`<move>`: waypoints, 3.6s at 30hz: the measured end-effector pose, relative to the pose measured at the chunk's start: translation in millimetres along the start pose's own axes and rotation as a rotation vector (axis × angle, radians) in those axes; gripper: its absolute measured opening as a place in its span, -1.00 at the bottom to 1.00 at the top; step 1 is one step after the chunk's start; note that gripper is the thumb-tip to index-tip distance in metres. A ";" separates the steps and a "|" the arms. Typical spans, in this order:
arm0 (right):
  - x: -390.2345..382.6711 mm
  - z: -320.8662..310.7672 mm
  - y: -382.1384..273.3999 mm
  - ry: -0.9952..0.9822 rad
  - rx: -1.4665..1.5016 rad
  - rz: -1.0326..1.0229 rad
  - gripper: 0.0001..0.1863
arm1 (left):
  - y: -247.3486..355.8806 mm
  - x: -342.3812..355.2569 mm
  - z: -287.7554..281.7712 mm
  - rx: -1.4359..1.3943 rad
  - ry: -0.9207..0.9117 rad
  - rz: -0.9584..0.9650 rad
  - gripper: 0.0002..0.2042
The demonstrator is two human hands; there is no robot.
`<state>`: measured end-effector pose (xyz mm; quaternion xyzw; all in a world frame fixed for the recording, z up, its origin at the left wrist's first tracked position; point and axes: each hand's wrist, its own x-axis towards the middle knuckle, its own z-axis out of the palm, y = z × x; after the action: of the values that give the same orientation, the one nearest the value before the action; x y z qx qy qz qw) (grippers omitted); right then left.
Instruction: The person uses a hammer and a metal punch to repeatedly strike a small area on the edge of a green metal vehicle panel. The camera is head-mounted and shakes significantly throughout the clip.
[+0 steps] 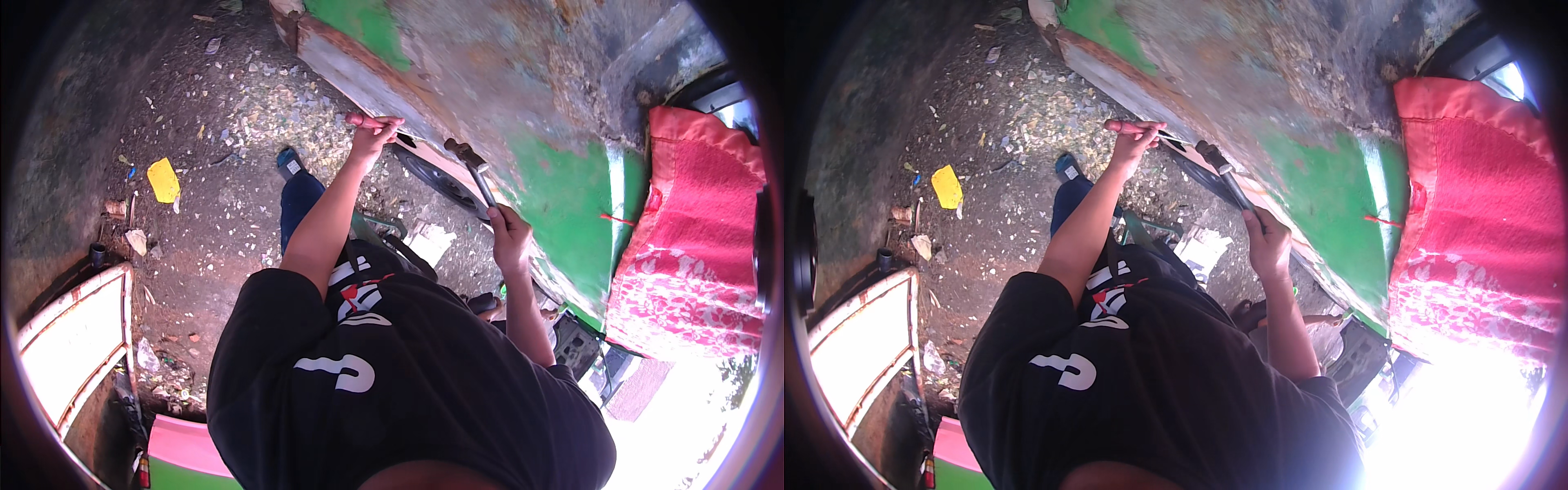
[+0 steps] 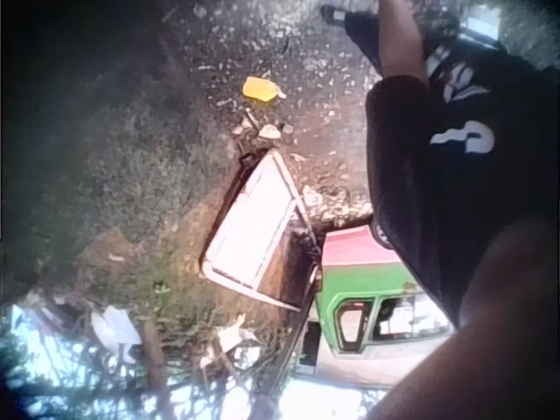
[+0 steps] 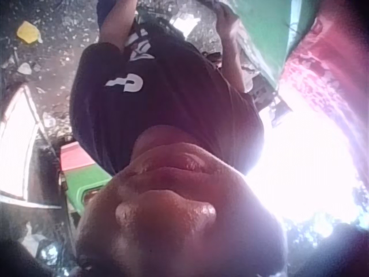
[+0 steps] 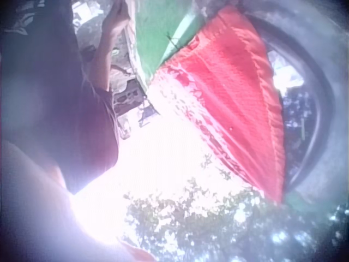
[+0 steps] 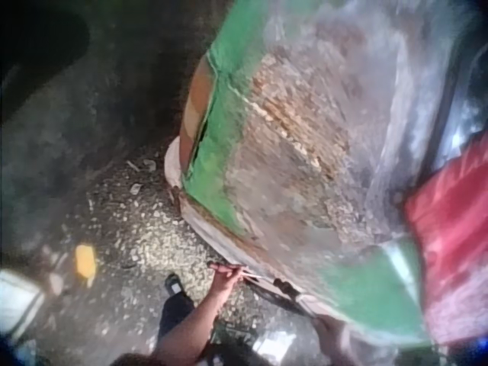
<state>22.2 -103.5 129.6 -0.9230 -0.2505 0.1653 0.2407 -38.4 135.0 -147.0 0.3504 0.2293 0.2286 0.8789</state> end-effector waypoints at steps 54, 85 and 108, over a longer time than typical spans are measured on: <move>8.2 29.6 -87.4 -0.387 -0.188 -0.430 -0.44 | -42.4 -19.7 -5.8 0.019 0.033 0.034 -0.80; 19.5 72.6 -118.7 -0.534 -0.347 -0.639 -0.40 | -47.4 -27.2 -4.7 0.013 0.025 0.063 -0.85; 36.8 73.1 -132.9 -0.534 -0.750 -0.636 -0.28 | -50.8 -21.6 -4.0 0.017 -0.020 0.033 -0.86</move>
<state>-29.6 43.7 132.2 -0.7505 -0.6106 0.2120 -0.1379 -45.4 91.9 -181.0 0.3637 0.2165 0.2373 0.8744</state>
